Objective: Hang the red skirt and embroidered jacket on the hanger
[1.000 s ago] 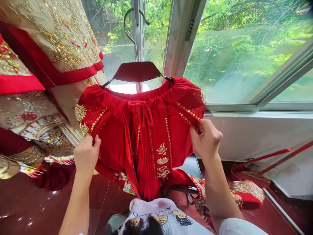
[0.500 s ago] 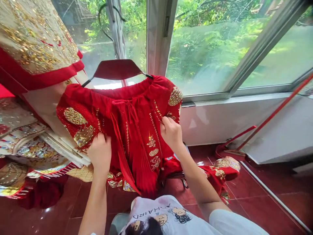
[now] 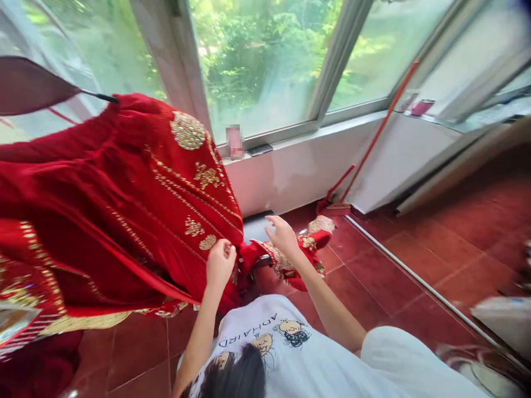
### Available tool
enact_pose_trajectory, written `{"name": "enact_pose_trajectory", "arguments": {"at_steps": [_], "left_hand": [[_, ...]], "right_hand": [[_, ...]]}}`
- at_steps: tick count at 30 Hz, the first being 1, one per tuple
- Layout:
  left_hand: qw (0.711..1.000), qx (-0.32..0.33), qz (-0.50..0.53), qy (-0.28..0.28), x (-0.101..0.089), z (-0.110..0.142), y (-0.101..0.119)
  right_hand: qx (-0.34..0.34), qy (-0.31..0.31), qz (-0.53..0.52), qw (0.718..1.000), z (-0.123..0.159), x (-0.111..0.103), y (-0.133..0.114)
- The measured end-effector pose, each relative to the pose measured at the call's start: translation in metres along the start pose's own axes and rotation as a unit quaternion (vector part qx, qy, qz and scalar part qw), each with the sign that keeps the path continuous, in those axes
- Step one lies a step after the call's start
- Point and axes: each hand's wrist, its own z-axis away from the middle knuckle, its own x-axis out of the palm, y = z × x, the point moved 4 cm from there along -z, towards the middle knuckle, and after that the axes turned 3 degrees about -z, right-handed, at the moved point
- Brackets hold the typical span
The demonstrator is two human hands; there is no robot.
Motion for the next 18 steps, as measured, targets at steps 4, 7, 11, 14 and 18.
{"name": "enact_pose_trajectory", "arguments": {"at_steps": [4, 7, 11, 14, 18], "left_hand": [[0.972, 0.068, 0.026, -0.223, 0.120, -0.027, 0.001], [0.957, 0.075, 0.011, -0.280, 0.166, -0.038, -0.014], [0.960, 0.083, -0.005, -0.266, 0.186, -0.049, -0.024], [0.967, 0.090, -0.011, -0.239, 0.186, -0.058, -0.024], [0.965, 0.095, 0.003, -0.245, 0.174, -0.065, -0.020]], "right_hand": [[0.092, -0.046, 0.052, 0.993, 0.047, -0.013, 0.102], [0.114, -0.090, 0.064, 0.987, 0.080, 0.005, 0.121], [0.123, -0.040, 0.094, 0.987, 0.097, 0.042, 0.107], [0.108, -0.030, 0.089, 0.990, 0.090, 0.051, 0.102], [0.045, -0.068, 0.049, 0.996, 0.074, 0.032, 0.105]]}}
